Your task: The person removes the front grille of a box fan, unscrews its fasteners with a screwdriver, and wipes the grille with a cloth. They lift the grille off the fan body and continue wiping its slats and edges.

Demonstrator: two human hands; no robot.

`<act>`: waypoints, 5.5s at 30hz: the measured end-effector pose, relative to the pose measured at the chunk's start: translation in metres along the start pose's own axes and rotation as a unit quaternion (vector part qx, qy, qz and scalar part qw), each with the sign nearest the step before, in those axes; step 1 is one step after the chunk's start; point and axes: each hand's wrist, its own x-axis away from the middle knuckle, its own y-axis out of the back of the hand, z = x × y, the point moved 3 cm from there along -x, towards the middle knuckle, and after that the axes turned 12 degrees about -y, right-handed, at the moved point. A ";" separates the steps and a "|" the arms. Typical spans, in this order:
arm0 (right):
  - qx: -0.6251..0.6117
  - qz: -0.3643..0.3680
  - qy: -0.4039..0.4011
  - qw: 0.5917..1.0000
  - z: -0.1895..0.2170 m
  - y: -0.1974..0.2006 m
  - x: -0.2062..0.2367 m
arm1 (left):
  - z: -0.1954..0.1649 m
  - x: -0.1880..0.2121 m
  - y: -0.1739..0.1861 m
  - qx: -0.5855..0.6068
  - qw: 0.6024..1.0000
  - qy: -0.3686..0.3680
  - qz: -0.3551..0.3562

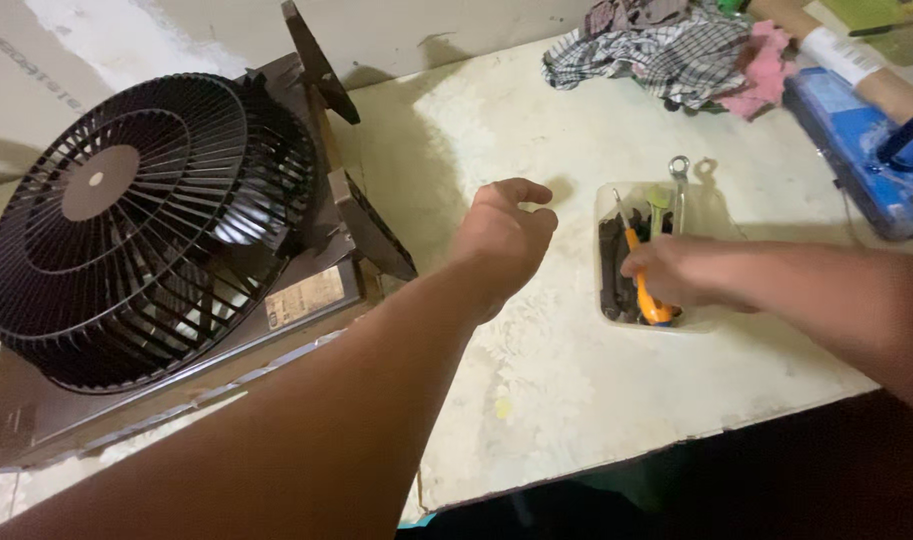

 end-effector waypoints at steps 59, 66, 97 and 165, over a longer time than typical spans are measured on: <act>-0.184 -0.176 0.180 0.950 0.349 0.138 0.230 | 0.045 0.055 0.344 -0.343 0.904 0.250 -0.050; -0.142 -0.150 0.178 0.962 0.356 0.129 0.232 | 0.055 0.070 0.333 -0.319 0.911 0.253 -0.059; -0.016 -0.184 0.251 0.950 0.403 0.124 0.200 | 0.052 0.064 0.346 -0.288 0.907 0.302 -0.056; 0.157 -0.201 0.396 0.882 0.463 0.158 0.192 | 0.044 0.053 0.366 -0.249 0.907 0.340 -0.007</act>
